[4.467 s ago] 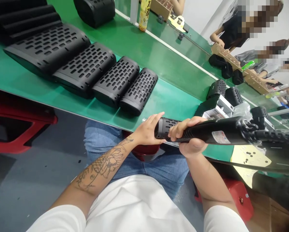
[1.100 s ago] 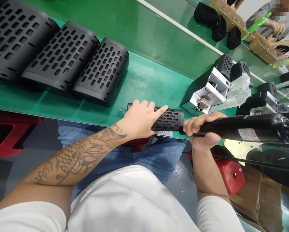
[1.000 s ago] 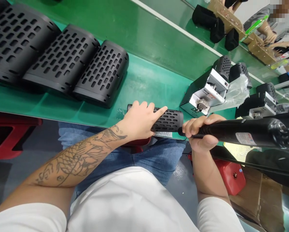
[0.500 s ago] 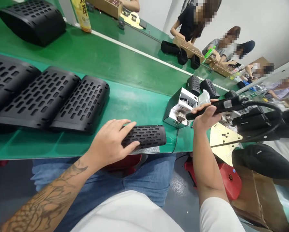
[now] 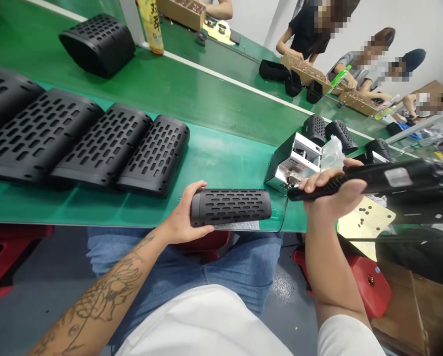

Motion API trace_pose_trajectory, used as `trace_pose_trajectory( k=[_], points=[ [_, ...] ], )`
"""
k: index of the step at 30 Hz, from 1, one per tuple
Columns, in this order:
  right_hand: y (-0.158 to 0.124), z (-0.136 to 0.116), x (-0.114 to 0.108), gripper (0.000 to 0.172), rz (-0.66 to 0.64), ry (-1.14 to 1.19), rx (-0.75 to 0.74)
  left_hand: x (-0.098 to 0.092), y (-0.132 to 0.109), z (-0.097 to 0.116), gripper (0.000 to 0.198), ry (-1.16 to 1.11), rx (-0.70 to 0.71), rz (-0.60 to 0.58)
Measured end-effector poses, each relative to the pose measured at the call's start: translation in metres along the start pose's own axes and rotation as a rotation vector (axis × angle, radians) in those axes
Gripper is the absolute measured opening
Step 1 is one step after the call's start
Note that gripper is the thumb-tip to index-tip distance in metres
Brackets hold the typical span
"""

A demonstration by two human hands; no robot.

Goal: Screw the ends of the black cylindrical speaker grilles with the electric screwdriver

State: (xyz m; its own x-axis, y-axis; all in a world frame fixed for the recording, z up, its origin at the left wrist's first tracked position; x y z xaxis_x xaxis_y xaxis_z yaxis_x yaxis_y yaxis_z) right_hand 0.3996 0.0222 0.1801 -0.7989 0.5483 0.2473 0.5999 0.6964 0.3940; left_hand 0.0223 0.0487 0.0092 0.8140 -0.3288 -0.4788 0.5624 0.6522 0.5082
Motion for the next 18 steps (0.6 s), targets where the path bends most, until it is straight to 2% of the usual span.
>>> trace_pose_trajectory(
  k=[4,8,11,14,18],
  points=[
    [-0.06,-0.023,0.041,0.059,-0.282,0.086,0.099,0.001,0.001,-0.002,0.126,-0.006,0.063,0.009],
    [-0.103,-0.023,0.075,0.055,-0.408,0.149,0.047,0.002,0.0,-0.005,0.122,-0.039,0.083,0.041],
    [-0.114,-0.015,0.09,0.054,-0.451,0.175,0.078,0.003,-0.001,-0.005,0.122,-0.056,0.092,0.047],
    [-0.115,-0.01,0.095,0.046,-0.483,0.184,0.123,0.004,-0.001,-0.004,0.122,-0.052,0.102,0.041],
    [-0.114,-0.01,0.101,0.039,-0.605,0.202,0.18,0.005,0.001,-0.002,0.122,-0.046,0.112,0.041]
  ],
)
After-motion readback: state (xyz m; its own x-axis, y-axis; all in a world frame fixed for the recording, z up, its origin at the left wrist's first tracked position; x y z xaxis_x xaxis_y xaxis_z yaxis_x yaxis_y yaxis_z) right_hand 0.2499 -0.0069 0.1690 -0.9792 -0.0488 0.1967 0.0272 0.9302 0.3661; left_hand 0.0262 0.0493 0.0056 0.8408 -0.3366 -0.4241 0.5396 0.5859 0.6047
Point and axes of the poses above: each hand's wrist, its own y-axis towards the middle knuckle, its own x-axis out of the palm, z = x × y, the point moved 5 cm from there along y, towards the middle knuckle, and after that the axes turned 14 degrees about x, right-handed, at the moved point
